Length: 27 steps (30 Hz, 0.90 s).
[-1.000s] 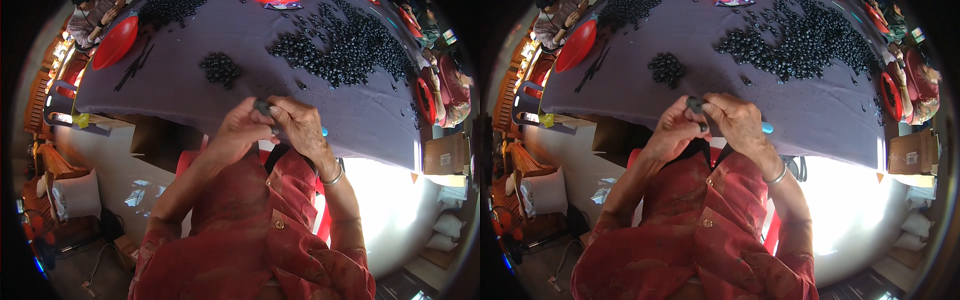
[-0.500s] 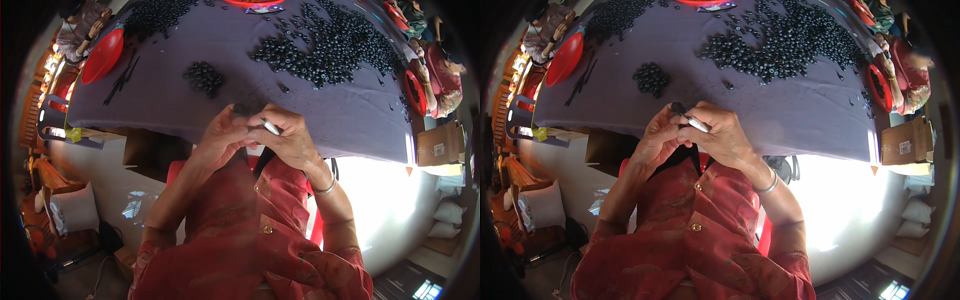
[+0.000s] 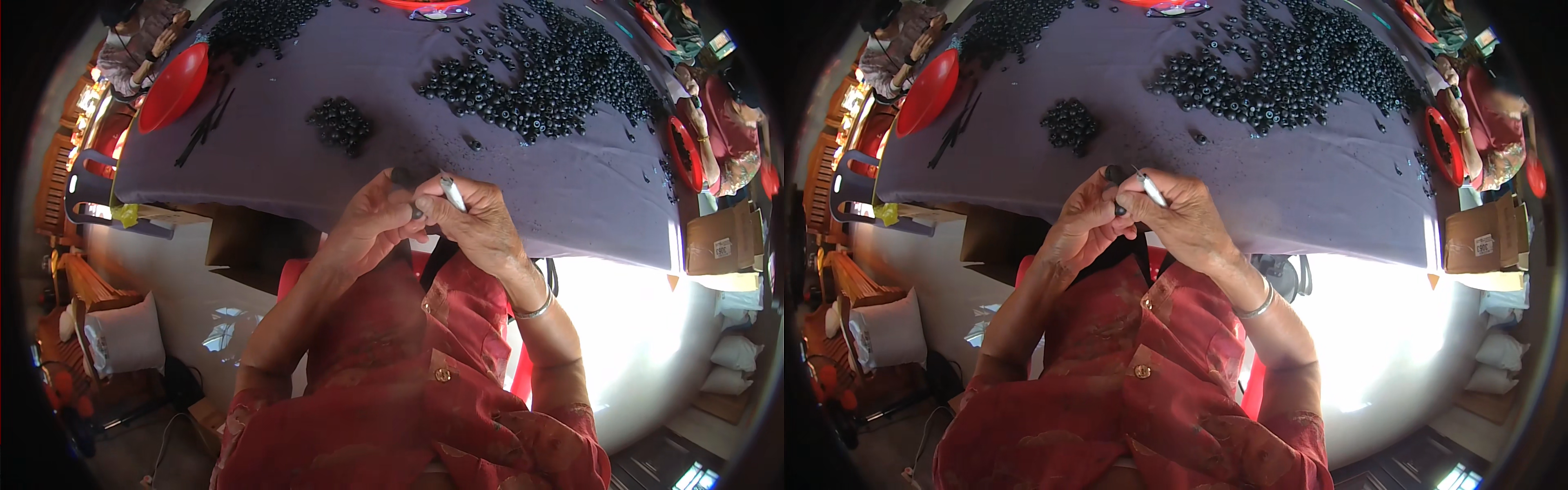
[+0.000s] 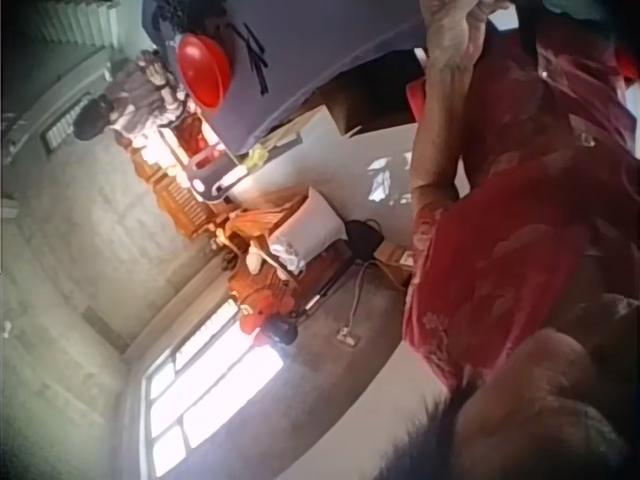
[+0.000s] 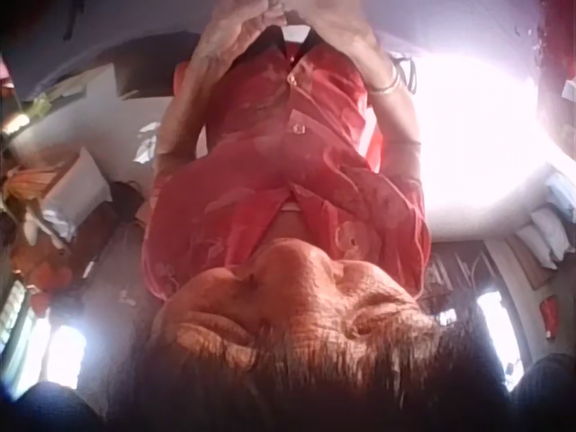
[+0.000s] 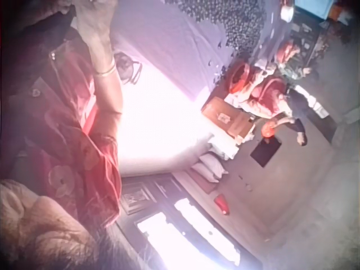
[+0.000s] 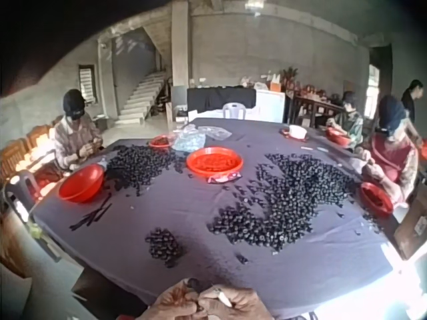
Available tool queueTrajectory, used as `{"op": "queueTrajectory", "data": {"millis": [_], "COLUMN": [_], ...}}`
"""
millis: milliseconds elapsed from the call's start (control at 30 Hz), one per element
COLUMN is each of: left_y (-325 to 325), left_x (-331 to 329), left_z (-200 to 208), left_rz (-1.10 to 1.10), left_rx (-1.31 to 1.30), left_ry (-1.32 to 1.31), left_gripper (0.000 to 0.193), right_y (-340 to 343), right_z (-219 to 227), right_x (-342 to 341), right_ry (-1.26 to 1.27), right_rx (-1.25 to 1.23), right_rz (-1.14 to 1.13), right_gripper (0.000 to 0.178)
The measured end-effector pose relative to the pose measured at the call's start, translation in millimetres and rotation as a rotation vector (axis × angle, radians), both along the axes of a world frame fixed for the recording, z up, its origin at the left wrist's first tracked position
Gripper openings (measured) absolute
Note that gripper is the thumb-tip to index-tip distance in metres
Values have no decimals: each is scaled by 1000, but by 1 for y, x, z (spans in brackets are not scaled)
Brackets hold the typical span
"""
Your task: Sorting and inspecting small black plastic components at a large communal table.
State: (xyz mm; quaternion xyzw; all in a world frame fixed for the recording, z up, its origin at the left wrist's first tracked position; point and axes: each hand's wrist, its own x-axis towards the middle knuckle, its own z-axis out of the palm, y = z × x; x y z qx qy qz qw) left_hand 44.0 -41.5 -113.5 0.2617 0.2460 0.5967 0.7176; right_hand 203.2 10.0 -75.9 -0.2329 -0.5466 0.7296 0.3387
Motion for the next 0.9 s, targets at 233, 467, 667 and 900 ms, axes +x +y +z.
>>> {"op": "queueTrajectory", "data": {"millis": [233,467,667,900], "left_y": [-1,-1,22,40], "left_x": [-2,1,-43,-57], "left_z": [3,3,-18,-28], "left_rz": [7,152,407,761], "left_rx": [-38,-112,64,374], "left_ry": [58,150,829,1571], "left_gripper": [36,28,16,24], "right_y": [2,18,95,125], "right_z": [-1,9,-11,-31], "right_x": [-2,20,83,90], "right_ry": [-7,-509,-1133,-1128], "right_rx": [30,642,986,1321], "right_rz": [42,-111,-588,-306], "right_gripper": [4,16,11,16]}}
